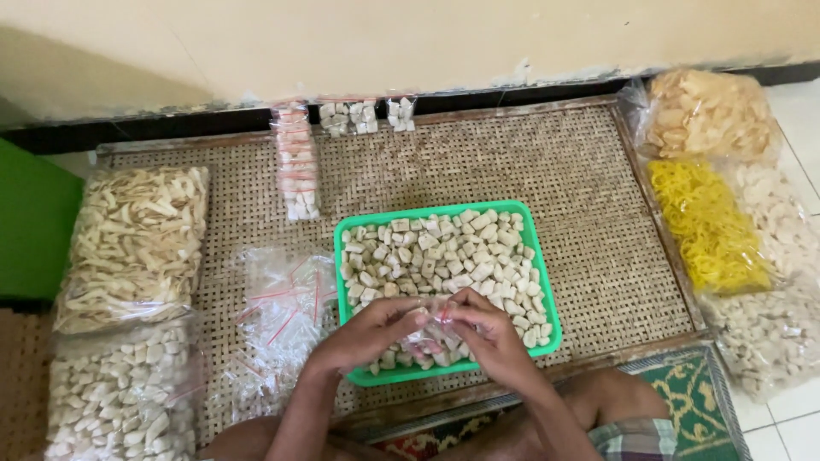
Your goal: The person sits on a mat and repeatedly places small white food pieces from a green tray into clear plastic bags, then ties each bag with a red rubber band. The person places the tied bags in a row on the mat.
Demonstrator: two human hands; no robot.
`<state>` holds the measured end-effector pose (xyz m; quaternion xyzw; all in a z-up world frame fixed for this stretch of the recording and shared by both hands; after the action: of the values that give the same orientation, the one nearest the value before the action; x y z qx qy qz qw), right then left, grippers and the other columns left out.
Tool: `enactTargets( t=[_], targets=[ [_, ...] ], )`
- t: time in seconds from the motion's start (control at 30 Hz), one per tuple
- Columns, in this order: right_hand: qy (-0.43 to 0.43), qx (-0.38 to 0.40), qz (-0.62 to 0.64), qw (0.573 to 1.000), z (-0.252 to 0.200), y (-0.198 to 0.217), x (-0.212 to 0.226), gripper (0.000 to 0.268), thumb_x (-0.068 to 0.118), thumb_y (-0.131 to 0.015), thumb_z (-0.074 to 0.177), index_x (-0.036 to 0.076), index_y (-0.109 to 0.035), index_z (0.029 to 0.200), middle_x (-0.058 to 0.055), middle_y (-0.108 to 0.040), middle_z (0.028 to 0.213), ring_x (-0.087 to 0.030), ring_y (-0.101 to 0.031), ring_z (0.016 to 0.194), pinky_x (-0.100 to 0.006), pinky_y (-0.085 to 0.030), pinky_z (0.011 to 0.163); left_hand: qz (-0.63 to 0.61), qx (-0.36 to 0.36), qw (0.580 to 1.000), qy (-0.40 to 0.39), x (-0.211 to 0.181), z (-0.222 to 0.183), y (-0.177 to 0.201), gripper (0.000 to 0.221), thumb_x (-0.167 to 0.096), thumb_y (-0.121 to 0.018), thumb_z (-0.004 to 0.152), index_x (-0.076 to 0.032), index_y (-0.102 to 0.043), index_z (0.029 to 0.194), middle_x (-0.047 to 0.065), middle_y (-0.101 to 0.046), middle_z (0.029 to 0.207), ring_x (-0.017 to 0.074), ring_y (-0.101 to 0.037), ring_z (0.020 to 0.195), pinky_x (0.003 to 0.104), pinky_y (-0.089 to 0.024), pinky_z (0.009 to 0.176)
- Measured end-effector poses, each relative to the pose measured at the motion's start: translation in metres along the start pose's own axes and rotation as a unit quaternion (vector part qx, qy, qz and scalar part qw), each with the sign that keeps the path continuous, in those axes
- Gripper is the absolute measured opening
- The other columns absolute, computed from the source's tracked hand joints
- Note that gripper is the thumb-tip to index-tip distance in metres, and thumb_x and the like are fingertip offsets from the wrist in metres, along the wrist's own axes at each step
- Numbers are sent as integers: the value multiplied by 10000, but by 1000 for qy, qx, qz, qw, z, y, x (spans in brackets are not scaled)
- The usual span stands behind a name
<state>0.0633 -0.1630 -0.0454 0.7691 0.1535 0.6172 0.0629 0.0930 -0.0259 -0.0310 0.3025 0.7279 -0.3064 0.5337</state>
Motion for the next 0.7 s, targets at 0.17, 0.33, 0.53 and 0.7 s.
enactTargets(
  t=[0.17, 0.33, 0.53, 0.7],
  targets=[
    [-82, -9, 100, 992, 6, 0, 7, 312, 131, -593, 971, 107, -735, 1247, -59, -619, 1132, -228, -675, 1071, -315, -734, 793, -8, -96, 994, 54, 28, 7, 24, 405, -459, -534, 961, -133, -762, 1040, 66, -776, 879, 208, -757, 836, 390, -619, 882],
    [74, -24, 173, 982, 14, 16, 35, 311, -107, -682, 863, -64, -737, 1166, -143, -687, 1018, -181, -618, 913, -307, -545, 723, -94, -181, 979, 4, 28, 9, 42, 272, -216, -676, 988, -10, -810, 1103, 76, -779, 920, 107, -606, 834, 321, -570, 703],
    [137, 43, 128, 981, 33, 15, 40, 290, -67, -729, 860, -24, -752, 1146, -169, -717, 1038, -197, -654, 869, -324, -556, 715, -235, -215, 948, -10, 35, 13, 40, 327, -91, -724, 898, 104, -715, 1161, 214, -746, 1033, 303, -752, 763, 441, -672, 590],
    [173, -12, 91, 981, 36, 37, 29, 223, -8, -720, 901, 9, -778, 1116, -135, -753, 1083, -185, -685, 922, -299, -557, 748, -295, -315, 900, -63, 65, 9, 65, 204, -91, -714, 936, 73, -690, 1055, 184, -698, 930, 355, -750, 649, 400, -657, 468]
  ],
)
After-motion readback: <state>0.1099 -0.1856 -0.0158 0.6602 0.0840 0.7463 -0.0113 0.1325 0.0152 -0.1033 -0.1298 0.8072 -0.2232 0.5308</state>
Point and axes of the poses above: each hand's wrist, its own z-axis towards the middle knuckle, its own y-axis out of the back of the hand, x = y × z, the point moved 10 cm from there along z, towards the middle knuckle
